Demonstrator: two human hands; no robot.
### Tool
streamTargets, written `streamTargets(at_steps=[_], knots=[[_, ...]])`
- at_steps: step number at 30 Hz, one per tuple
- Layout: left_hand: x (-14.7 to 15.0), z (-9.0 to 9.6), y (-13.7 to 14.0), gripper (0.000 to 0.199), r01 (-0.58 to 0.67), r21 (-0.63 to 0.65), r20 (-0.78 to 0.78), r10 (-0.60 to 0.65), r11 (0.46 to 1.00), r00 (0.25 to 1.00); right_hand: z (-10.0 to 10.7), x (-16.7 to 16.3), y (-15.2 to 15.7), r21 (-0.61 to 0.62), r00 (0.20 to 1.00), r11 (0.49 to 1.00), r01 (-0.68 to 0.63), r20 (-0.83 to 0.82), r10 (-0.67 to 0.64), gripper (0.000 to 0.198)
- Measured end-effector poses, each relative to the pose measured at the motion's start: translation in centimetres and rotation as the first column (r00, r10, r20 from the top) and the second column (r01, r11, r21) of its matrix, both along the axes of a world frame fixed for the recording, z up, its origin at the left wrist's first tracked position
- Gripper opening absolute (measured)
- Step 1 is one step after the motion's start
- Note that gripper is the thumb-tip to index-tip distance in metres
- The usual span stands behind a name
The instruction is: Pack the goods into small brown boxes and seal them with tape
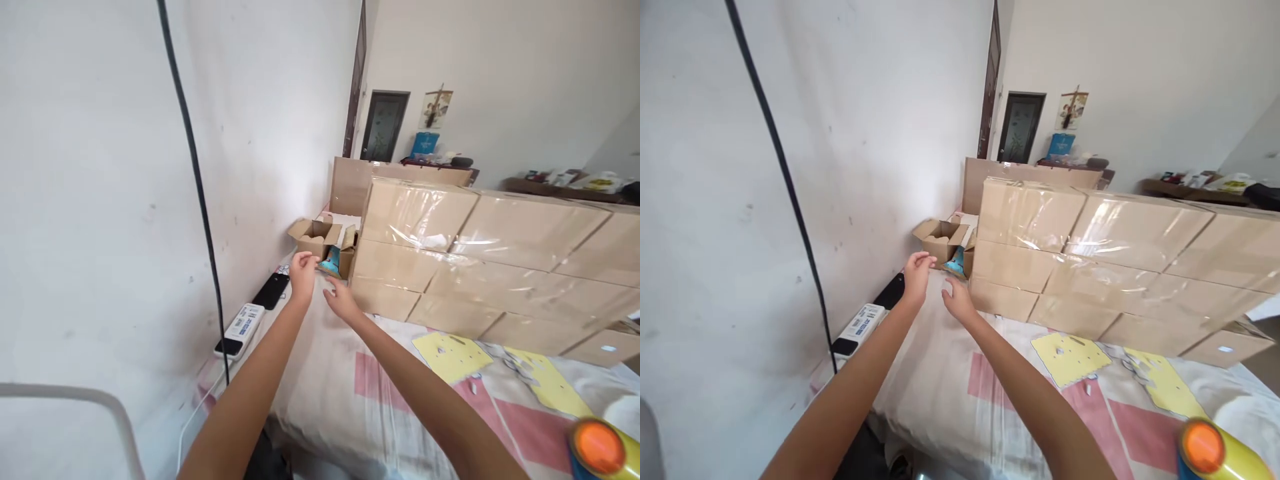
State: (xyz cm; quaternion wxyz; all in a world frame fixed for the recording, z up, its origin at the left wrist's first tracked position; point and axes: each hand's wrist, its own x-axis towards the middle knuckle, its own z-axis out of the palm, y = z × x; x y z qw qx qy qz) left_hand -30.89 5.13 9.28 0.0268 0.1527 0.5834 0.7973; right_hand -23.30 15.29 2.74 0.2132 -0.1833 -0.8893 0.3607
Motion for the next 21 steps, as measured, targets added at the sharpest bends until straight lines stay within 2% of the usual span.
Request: streamTargets(at_steps=[2, 5, 9, 12, 15, 17, 21], knots=[[-4.9, -2.0, 2.1, 0.021, -0.112, 0.010, 0.063, 0.112, 0.994, 0.992, 0.1, -4.2, 0.3, 0.048, 0.998, 0.997, 0.060, 0.004, -0.061, 0.058], [-10.1, -6.1, 5.0, 0.033, -0.177, 0.006, 0.119, 0.175, 0.984, 0.977, -0.5, -8.6, 2.0, 0.139, 0.976, 0.973, 0.185, 0.087, -0.198, 0.073], [-14.6, -11.3, 8.1, 0.055, -0.135, -0.012, 0.129, 0.135, 0.991, 0.982, -2.9, -11.8, 3.7, 0.339, 0.904, 0.890, 0.307, 0.190, -0.384, 0.084], [-17.2, -13.9, 9.3, 0.068, -0.081, -0.052, 0.086, 0.085, 0.995, 0.993, -4.8, -13.6, 4.2, 0.391, 0.892, 0.849, 0.356, 0.129, -0.433, 0.073], [-19.3, -15.4, 9.7, 0.069, -0.090, -0.116, 0.048, 0.096, 0.989, 0.994, -5.9, -14.9, 4.8, 0.370, 0.891, 0.843, 0.391, 0.078, -0.448, 0.052], [-20.0, -15.8, 9.5, 0.061, -0.104, -0.132, 0.028, 0.109, 0.986, 0.994, -6.3, -15.3, 5.3, 0.325, 0.904, 0.861, 0.391, 0.039, -0.425, 0.044], [-19.5, -15.1, 8.3, 0.050, -0.158, -0.098, -0.034, 0.155, 0.983, 0.987, -6.8, -14.8, 5.5, 0.225, 0.934, 0.907, 0.357, -0.113, -0.339, 0.036]])
